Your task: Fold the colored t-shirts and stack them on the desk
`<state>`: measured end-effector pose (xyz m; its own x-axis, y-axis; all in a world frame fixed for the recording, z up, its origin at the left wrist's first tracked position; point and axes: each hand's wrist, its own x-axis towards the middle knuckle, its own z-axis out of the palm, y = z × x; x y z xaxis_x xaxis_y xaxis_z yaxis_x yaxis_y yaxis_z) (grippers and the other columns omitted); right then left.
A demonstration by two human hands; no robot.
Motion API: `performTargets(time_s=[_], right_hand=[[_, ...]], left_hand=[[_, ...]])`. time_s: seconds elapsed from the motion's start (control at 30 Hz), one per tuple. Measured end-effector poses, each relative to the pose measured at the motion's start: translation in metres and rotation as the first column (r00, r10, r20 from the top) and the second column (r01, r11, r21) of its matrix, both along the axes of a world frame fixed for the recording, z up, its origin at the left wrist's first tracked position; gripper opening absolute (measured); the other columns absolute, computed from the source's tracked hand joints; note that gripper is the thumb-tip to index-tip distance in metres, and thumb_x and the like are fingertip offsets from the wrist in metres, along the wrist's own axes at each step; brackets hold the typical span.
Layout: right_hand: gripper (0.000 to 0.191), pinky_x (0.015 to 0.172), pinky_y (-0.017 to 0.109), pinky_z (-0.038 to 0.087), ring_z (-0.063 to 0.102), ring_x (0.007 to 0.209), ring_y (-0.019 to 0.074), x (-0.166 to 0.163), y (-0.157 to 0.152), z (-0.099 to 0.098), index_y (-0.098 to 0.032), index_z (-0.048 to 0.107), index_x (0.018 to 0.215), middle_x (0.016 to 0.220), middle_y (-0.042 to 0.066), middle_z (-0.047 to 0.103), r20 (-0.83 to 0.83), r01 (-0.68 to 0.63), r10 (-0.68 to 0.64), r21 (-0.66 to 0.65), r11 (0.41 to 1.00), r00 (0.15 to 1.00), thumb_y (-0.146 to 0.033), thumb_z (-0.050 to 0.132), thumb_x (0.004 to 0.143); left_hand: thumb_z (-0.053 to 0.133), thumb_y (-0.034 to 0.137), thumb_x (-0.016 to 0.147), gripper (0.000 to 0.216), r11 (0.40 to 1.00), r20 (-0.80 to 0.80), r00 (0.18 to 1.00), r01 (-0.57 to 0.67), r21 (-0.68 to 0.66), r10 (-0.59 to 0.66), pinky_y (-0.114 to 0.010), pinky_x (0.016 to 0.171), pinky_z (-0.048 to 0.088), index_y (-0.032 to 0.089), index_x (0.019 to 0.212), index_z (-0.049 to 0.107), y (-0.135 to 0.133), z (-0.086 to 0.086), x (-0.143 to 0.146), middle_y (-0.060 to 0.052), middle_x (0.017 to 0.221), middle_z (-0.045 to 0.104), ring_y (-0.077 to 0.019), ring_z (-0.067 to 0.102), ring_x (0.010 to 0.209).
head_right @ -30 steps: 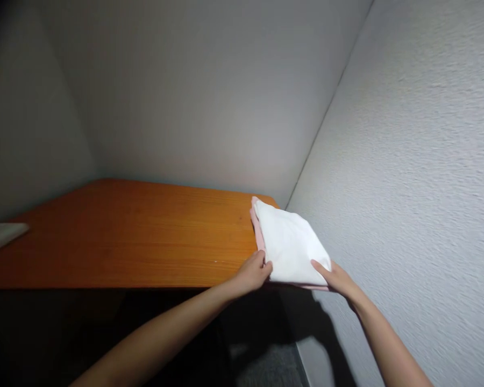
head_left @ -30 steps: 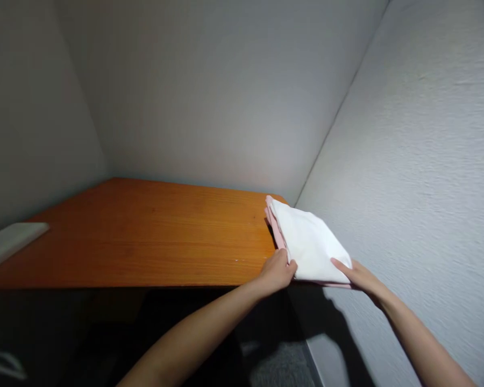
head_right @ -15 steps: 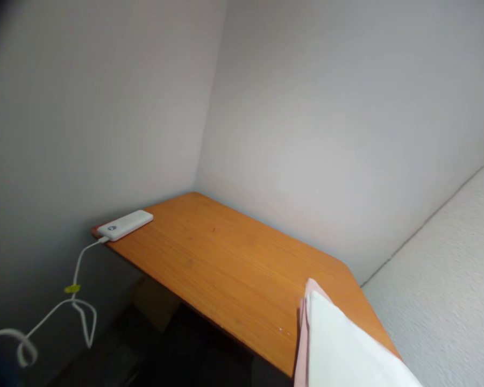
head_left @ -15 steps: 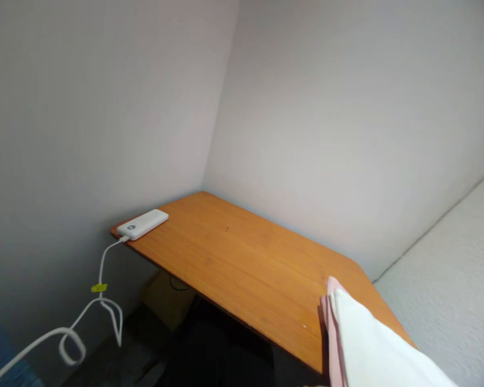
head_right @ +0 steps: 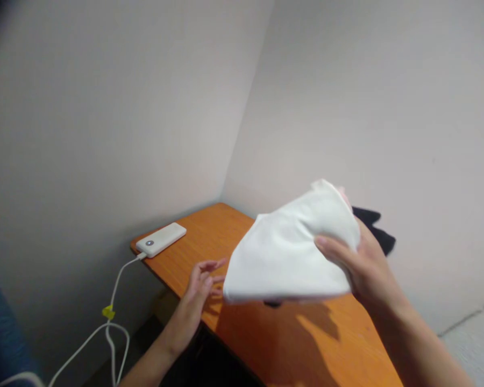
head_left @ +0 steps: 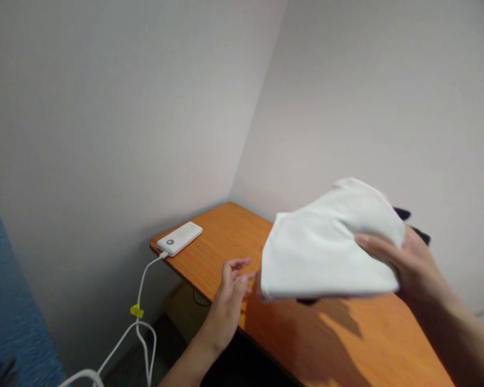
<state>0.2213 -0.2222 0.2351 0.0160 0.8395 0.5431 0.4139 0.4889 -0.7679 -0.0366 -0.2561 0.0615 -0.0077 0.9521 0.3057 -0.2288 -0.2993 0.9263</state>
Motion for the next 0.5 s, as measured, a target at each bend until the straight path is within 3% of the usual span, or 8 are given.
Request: performTargets(time_s=[0.1,0.2,0.27,0.37,0.5], right_hand=[[0.050,0.067,0.031,0.049,0.057,0.076,0.0184,-0.058,0.090,0.024,-0.024,0.056,0.107,0.091,0.001,0.061,0.087,-0.100,0.080,0.250,0.963,0.993,-0.038,0.077,0.064],[0.051,0.073,0.034,0.046,0.056,0.083,0.0227,-0.108,0.177,0.015,-0.018,0.052,0.105,0.094,0.005,0.060,0.285,-0.002,-0.104,0.349,0.937,0.953,-0.044,0.072,0.066],[0.043,0.072,0.032,0.044,0.057,0.082,0.0244,-0.136,0.224,-0.010,-0.017,0.054,0.097,0.090,0.008,0.061,0.527,-0.023,-0.107,0.235,0.972,0.843,-0.048,0.069,0.071],[0.032,0.070,0.027,0.041,0.059,0.080,0.0213,-0.161,0.268,-0.057,-0.018,0.059,0.081,0.083,0.008,0.065,0.742,-0.024,0.044,-0.038,0.999,0.669,-0.049,0.063,0.081],[0.025,0.070,0.025,0.039,0.060,0.082,0.0196,-0.161,0.293,-0.110,-0.017,0.063,0.075,0.082,0.008,0.068,0.719,0.089,0.028,-0.124,0.988,0.694,-0.039,0.060,0.086]], left_hand=[[0.041,0.039,0.096,0.030,0.952,-0.237,0.922,-0.293,0.086,0.306,-0.039,0.099,0.044,0.024,0.121,0.040,0.043,-0.025,-0.036,-0.011,0.136,0.047,-0.0198,0.055,0.118],[0.041,0.031,0.094,0.028,0.900,-0.507,0.747,-0.395,0.182,0.430,-0.043,0.104,0.042,0.021,0.120,0.044,0.070,-0.051,-0.052,-0.012,0.127,0.056,-0.0213,0.055,0.118],[0.041,0.028,0.093,0.028,0.873,-0.652,0.595,-0.423,0.243,0.470,-0.045,0.105,0.041,0.019,0.119,0.048,0.077,-0.060,-0.053,-0.012,0.127,0.057,-0.0231,0.054,0.121],[0.042,0.027,0.092,0.029,0.853,-0.790,0.386,-0.420,0.311,0.477,-0.048,0.108,0.038,0.017,0.116,0.054,0.076,-0.062,-0.046,-0.013,0.133,0.055,-0.0259,0.050,0.126],[0.043,0.031,0.093,0.030,0.872,-0.860,0.273,-0.370,0.320,0.431,-0.048,0.108,0.039,0.016,0.112,0.060,0.073,-0.060,-0.043,-0.013,0.132,0.056,-0.0271,0.051,0.125]])
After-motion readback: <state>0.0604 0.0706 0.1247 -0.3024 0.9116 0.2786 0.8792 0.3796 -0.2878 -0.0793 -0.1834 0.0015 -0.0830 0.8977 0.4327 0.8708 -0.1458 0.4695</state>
